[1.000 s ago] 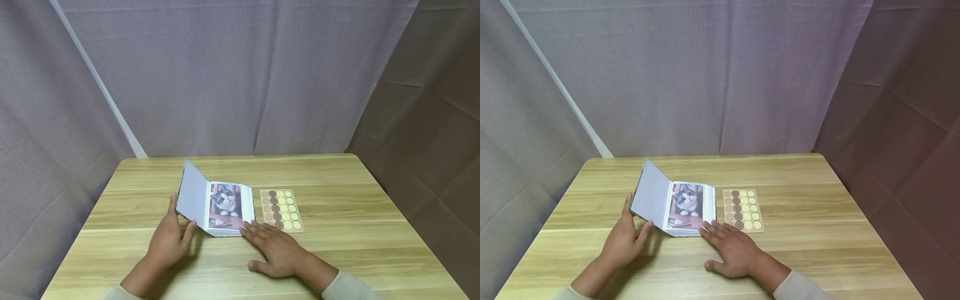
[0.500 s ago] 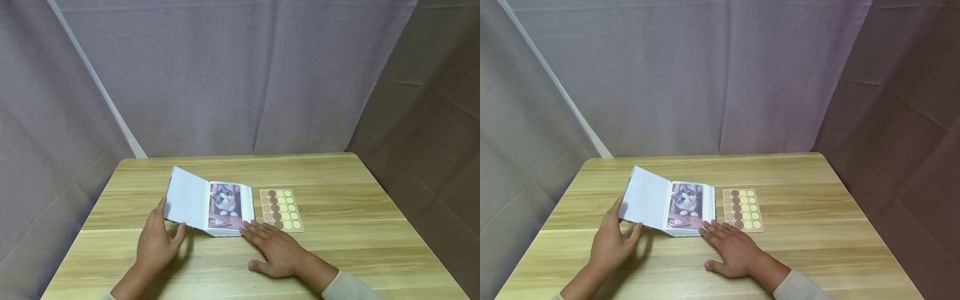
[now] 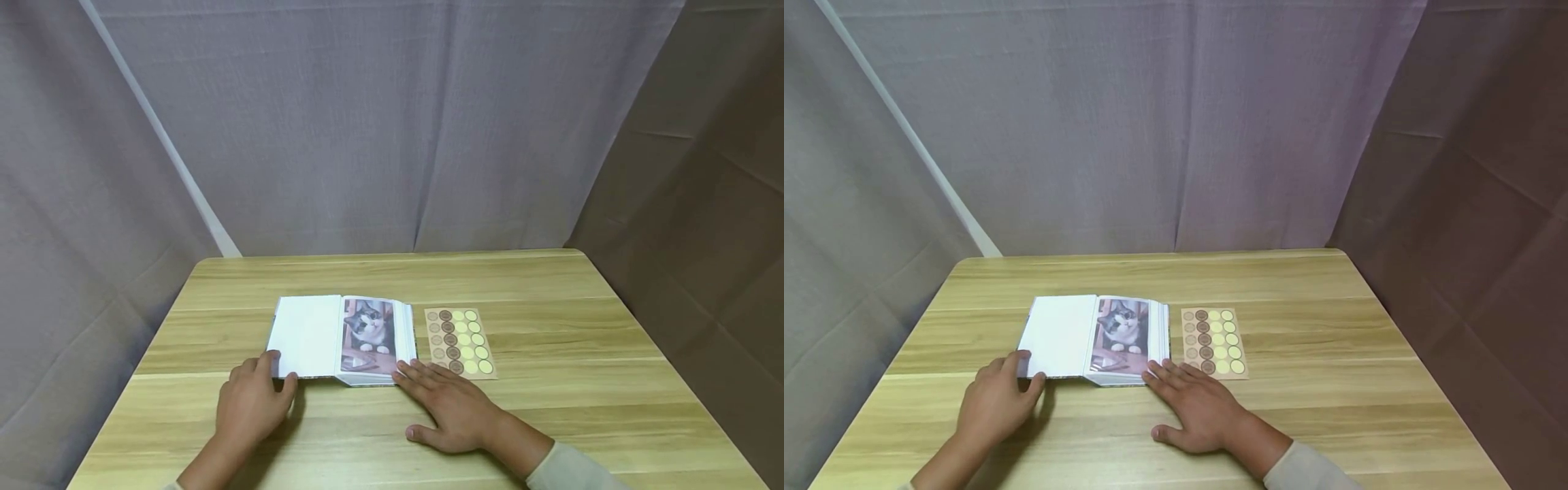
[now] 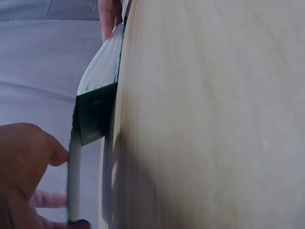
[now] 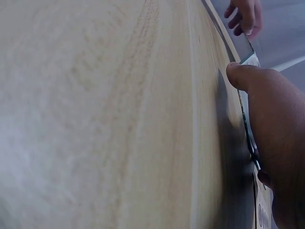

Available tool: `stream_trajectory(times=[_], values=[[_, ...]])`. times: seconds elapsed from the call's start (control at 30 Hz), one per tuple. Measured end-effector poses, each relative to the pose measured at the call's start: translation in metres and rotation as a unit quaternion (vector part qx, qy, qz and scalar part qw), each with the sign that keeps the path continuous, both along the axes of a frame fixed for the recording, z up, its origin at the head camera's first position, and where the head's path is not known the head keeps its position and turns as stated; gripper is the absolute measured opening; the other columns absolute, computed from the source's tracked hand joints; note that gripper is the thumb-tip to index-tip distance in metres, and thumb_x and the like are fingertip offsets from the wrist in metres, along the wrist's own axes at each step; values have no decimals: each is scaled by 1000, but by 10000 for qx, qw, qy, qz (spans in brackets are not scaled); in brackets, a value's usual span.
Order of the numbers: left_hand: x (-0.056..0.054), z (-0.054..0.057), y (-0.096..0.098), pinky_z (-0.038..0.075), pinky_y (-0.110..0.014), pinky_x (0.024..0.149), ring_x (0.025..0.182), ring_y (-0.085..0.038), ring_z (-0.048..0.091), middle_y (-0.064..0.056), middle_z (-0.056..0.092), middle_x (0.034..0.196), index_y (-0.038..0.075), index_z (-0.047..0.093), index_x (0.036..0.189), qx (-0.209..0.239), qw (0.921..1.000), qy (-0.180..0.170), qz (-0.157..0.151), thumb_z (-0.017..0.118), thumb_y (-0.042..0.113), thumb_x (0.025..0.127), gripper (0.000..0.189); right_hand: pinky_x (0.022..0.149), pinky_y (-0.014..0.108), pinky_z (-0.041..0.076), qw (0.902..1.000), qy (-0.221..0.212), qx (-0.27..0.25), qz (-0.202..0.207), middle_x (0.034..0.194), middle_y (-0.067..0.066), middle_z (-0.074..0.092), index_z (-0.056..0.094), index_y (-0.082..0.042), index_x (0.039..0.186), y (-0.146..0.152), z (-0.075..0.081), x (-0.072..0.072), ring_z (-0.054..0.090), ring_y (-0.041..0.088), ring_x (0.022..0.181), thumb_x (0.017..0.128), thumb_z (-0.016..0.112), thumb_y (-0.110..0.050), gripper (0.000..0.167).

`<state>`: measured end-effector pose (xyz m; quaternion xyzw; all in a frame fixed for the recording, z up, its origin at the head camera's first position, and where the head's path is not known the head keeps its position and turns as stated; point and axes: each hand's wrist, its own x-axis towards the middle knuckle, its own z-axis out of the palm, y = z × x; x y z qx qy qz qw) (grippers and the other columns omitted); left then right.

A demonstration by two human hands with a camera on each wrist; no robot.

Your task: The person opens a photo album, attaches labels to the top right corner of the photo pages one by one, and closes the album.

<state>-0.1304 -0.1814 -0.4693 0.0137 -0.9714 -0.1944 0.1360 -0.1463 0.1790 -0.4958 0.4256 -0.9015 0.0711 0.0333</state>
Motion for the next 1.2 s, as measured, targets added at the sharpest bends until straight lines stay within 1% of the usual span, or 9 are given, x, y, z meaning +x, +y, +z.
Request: stream_trajectory(times=[0.1, 0.2, 0.3, 0.43, 0.53, 0.7, 0.9, 1.1, 1.2], values=[[-1, 1, 2, 47, -67, 85, 112, -52, 59, -33, 65, 120, -4, 65, 126, -108, 9986, -525, 25, 69, 35, 92, 53, 119, 47, 29, 10000, 2, -9, 3, 166, 6, 29, 28, -14, 163, 0, 1, 0, 30, 30, 150, 100, 46, -65, 82], [-1, -1, 3, 45, -67, 89, 117, -52, 55, -32, 64, 123, -4, 67, 123, -217, 9961, -855, -19, 68, 35, 93, 49, 119, 47, 29, 10000, 6, -7, -3, 166, 7, 29, 29, -14, 163, 0, 2, 1, 31, 30, 150, 100, 47, -65, 83], [0, -2, 3, 43, -67, 92, 120, -52, 52, -31, 63, 125, -4, 67, 122, -272, 9948, -978, -72, 67, 34, 94, 47, 118, 48, 30, 10000, 7, 5, -12, 166, 7, 29, 29, -14, 163, -1, 3, 2, 31, 31, 150, 99, 48, -64, 83], [0, -2, 4, 43, -66, 92, 120, -51, 52, -30, 62, 126, -4, 67, 122, -265, 9952, -938, -85, 66, 33, 94, 46, 117, 49, 33, 10000, 9, 57, -42, 167, 8, 28, 28, -14, 163, -2, 4, 3, 30, 31, 150, 99, 48, -64, 83], [-1, -1, 5, 43, -66, 92, 120, -51, 53, -29, 62, 126, -3, 68, 122, -278, 9964, -791, -119, 66, 31, 93, 44, 116, 50, 34, 9999, 32, 94, -80, 167, 9, 26, 28, -15, 163, -2, 4, 4, 30, 31, 150, 99, 49, -64, 83], [-1, 1, 11, 45, -65, 92, 118, -50, 56, -25, 66, 123, -1, 71, 118, -235, 9988, -346, -269, 68, 27, 91, 39, 116, 49, 33, 9998, 2, 126, -126, 167, 10, 26, 28, -16, 163, -2, 4, 5, 29, 30, 151, 99, 49, -63, 82], [-3, 3, 19, 47, -62, 92, 117, -47, 58, -20, 69, 119, 1, 73, 114, -147, 9988, 5, -461, 70, 24, 89, 34, 116, 49, 33, 9998, -42, 120, -132, 166, 11, 28, 28, -17, 163, -2, 4, 6, 28, 29, 151, 100, 49, -64, 81], [-3, 3, 29, 52, -58, 88, 108, -42, 64, -17, 72, 112, 2, 75, 107, -117, 9940, 669, -852, 74, 20, 86, 28, 117, 49, 33, 9998, -82, 65, -174, 166, 10, 28, 27, -17, 164, 0, 6, 7, 27, 28, 152, 99, 52, -62, 82], [-3, 4, 36, 52, -55, 90, 108, -40, 65, -14, 72, 111, 4, 75, 105, -33, 9907, 875, -1042, 76, 19, 86, 25, 117, 49, 32, 9997, -78, 22, -214, 166, 9, 28, 27, -17, 163, 2, 8, 8, 27, 27, 152, 99, 53, -61, 82]])
